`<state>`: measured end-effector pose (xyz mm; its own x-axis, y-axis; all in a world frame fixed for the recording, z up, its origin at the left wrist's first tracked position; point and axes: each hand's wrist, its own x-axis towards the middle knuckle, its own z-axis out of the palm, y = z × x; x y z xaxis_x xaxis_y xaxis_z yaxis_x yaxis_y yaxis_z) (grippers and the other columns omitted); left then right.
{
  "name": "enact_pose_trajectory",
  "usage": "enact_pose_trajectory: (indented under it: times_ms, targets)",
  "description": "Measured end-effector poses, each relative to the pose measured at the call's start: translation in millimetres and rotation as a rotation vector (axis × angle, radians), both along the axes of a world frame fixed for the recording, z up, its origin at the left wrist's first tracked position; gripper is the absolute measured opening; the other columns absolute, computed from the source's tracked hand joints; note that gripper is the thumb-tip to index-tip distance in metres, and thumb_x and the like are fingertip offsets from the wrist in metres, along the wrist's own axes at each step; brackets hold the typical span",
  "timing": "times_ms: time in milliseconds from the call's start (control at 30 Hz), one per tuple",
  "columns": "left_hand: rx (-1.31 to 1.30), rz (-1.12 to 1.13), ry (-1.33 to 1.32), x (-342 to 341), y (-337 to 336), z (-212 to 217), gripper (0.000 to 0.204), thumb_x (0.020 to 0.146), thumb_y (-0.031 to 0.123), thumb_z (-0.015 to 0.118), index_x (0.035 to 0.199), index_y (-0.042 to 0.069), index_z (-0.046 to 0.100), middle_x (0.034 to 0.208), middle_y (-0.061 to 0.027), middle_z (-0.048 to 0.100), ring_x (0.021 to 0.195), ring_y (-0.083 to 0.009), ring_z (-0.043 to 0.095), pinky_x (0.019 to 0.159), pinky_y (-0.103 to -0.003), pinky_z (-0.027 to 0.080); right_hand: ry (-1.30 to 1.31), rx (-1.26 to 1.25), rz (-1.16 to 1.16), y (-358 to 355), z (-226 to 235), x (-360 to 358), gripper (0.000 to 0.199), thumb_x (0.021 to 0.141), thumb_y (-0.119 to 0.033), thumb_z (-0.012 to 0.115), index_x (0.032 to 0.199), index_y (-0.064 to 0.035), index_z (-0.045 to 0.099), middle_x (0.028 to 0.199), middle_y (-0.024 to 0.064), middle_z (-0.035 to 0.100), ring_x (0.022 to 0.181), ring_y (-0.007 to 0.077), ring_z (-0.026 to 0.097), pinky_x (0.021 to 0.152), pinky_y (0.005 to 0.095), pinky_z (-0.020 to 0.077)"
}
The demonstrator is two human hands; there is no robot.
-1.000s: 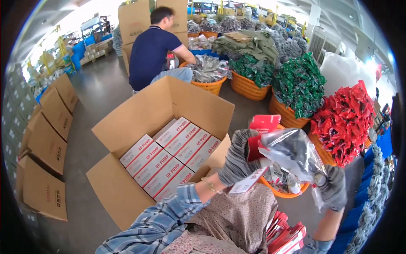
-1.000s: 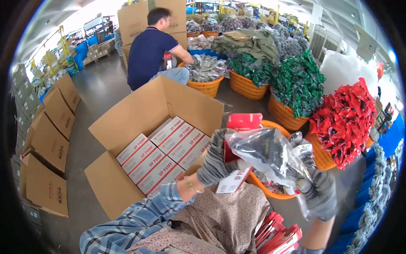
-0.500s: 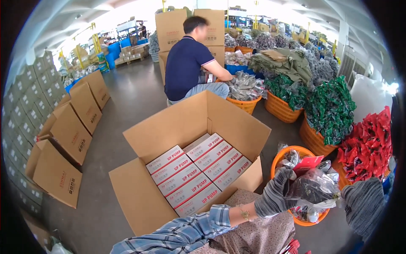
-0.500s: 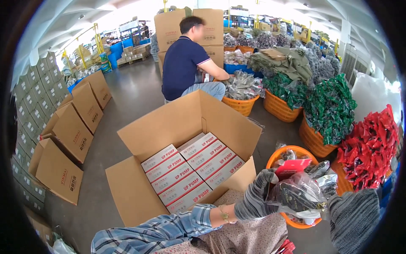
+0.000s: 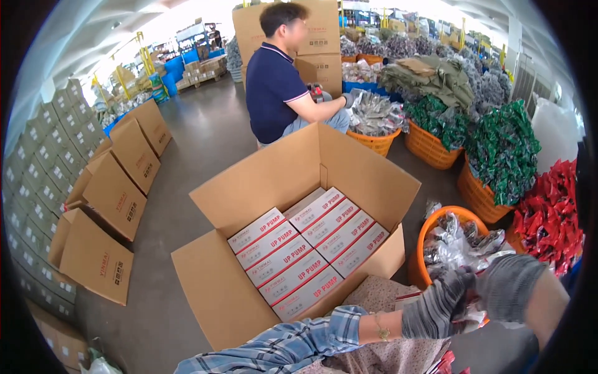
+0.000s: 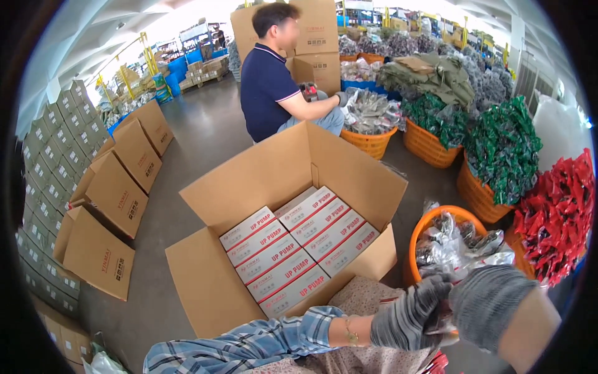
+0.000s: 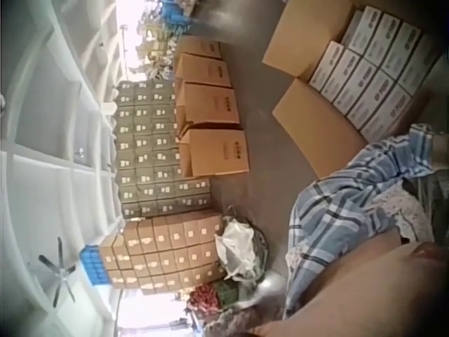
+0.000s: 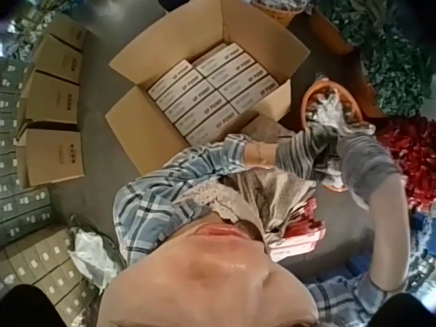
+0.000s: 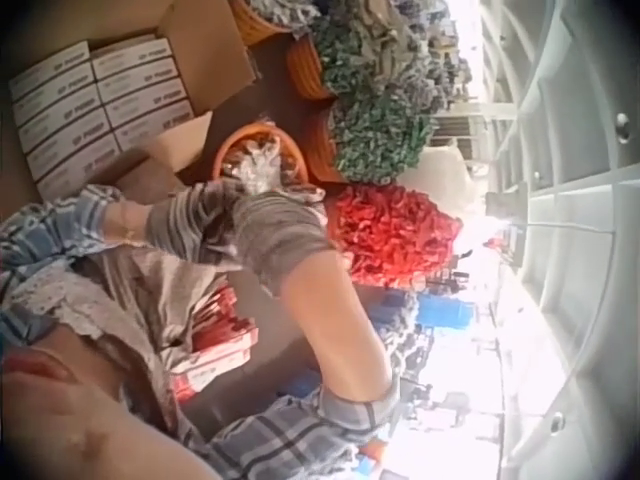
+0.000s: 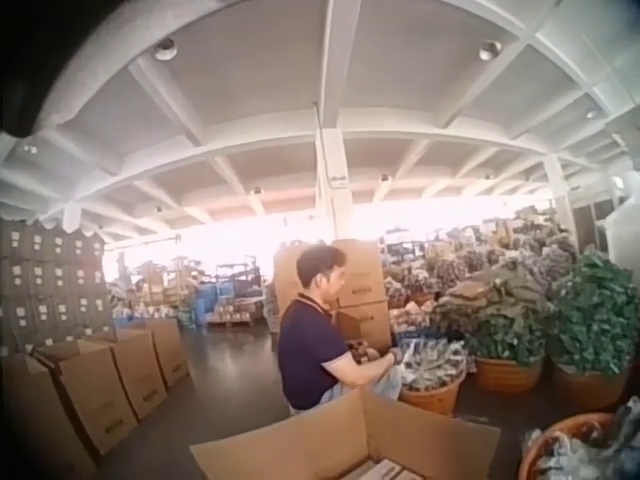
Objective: The recorder is packing small items into red product boxes and then placing those into larger cardboard shipping boxes.
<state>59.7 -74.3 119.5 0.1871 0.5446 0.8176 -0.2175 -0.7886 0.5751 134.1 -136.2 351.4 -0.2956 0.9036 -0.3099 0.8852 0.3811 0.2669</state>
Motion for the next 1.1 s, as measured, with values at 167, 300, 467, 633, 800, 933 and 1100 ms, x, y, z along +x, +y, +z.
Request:
enact_pose_trajectory:
  times_ms: [167,300,467,633,800,933,1100]
  targets:
    - [-0.149,-0.189,-0.348,6.4,0.6,-14.9,0.077,0.068,0.015,0.083,0.13,0.003,0.038,0.117,-0.0128,0.051,0.108,-0.0243,0.054,0.095,-0.035,0.042,0.022,-0.029,-0.006,10.7,0.3,-14.5,0.023,0.072,-0.016,0.067,0.091,-0.0041,0.062,0.081,0.0091,0.062,0.082,0.0264,0.061,0.07,0.0384,0.0481]
    - [-0.131,-0.038,-0.175,-20.1,11.1,-8.9,0.075,0.071,0.011,0.08,0.132,0.003,0.037,0.117,-0.0118,0.051,0.108,-0.023,0.053,0.094,-0.034,0.042,0.034,-0.041,0.014,24.3,-4.6,-19.2,0.022,0.069,-0.016,0.069,0.087,-0.0048,0.063,0.077,0.0082,0.062,0.08,0.0269,0.061,0.068,0.0382,0.0478]
    - [-0.22,-0.152,-0.179,-18.3,3.5,-9.5,0.072,0.073,0.005,0.077,0.133,0.004,0.036,0.117,-0.0104,0.051,0.109,-0.0224,0.053,0.094,-0.034,0.042,0.115,-0.111,0.276,38.7,-49.4,2.2,0.018,0.072,-0.018,0.062,0.085,-0.0051,0.063,0.075,0.0102,0.061,0.079,0.0281,0.062,0.069,0.0383,0.0496]
    - [-0.529,-0.575,-0.282,-15.0,0.7,-19.4,0.079,0.075,0.002,0.075,0.14,0.006,0.031,0.123,-0.0101,0.049,0.112,-0.0208,0.049,0.096,-0.033,0.039,0.147,0.036,0.302,26.1,-58.2,12.1,0.02,0.08,-0.019,0.058,0.094,-0.006,0.062,0.091,0.0113,0.062,0.09,0.0266,0.06,0.078,0.0377,0.0486]
    - [-0.484,-0.572,-0.367,-28.6,7.7,-6.1,0.078,0.075,-0.004,0.07,0.141,0.007,0.029,0.125,-0.0085,0.049,0.113,-0.0191,0.049,0.097,-0.033,0.039,0.198,0.174,0.353,20.3,-64.2,19.9,0.022,0.087,-0.02,0.054,0.104,-0.007,0.06,0.108,0.0123,0.062,0.101,0.0252,0.059,0.086,0.0372,0.0477]
    - [-0.233,-0.324,-0.166,-26.5,9.4,-7.9,0.078,0.075,-0.005,0.069,0.141,0.006,0.029,0.127,-0.0078,0.048,0.115,-0.0183,0.048,0.099,-0.034,0.038,0.212,0.136,0.337,31.3,-68.2,21.8,0.02,0.085,-0.019,0.054,0.099,-0.0065,0.061,0.101,0.0126,0.062,0.096,0.0262,0.059,0.083,0.0381,0.0481]
    - [-0.349,-0.486,-0.245,-20.2,7.2,-26.4,0.077,0.076,0.0,0.071,0.141,0.005,0.029,0.132,-0.0093,0.045,0.12,-0.0195,0.046,0.101,-0.034,0.036,0.155,0.084,0.271,49.2,-86.6,14.8,0.016,0.074,-0.016,0.057,0.083,-0.0049,0.063,0.076,0.0131,0.062,0.076,0.0297,0.062,0.069,0.0406,0.0497]
